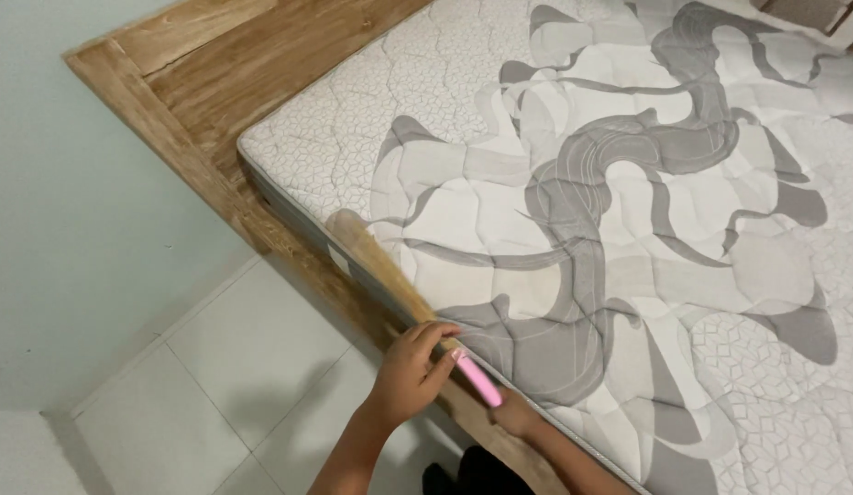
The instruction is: Sweeping debris off a mattress using a hand broom and organizing goggles.
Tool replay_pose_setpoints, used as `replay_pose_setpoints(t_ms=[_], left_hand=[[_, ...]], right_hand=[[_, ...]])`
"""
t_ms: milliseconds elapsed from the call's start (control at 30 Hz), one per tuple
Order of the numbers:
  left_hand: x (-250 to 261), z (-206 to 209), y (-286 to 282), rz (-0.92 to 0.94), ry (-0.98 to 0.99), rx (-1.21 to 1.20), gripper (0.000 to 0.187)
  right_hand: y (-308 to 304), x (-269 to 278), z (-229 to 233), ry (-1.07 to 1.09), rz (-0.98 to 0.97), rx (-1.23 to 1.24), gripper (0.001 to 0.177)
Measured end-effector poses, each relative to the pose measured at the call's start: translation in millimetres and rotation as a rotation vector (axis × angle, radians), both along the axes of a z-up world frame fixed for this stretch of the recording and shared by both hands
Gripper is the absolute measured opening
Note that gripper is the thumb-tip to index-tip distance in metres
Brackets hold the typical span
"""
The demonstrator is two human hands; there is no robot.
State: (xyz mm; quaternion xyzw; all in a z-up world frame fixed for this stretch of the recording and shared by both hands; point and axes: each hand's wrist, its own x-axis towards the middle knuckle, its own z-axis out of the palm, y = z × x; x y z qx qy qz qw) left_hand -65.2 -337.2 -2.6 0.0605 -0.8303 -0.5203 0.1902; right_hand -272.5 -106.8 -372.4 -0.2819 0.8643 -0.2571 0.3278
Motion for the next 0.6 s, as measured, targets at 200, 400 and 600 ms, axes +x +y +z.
replay_pose_setpoints(t_ms=[200,400,600], left_hand=[[-4.5,-12.6,-46.5,0.020,0.061,-0.003,0.028],[-24.2,-23.2,-104.8,0.075,0.065,-0.034,0.029],[-78.9,-24.2,-164.1,0.070,0.018,-0.051,0.029]], right_hand=[[112.6,-170.2,65.5,0.072,-0.882,-0.171,0.024],[70.8,-279.5,-14.1,-0.256,-1.181,-0.547,0.022],[-177.9,-94.6,-63.9,0.131,0.068,0.132,0.034]])
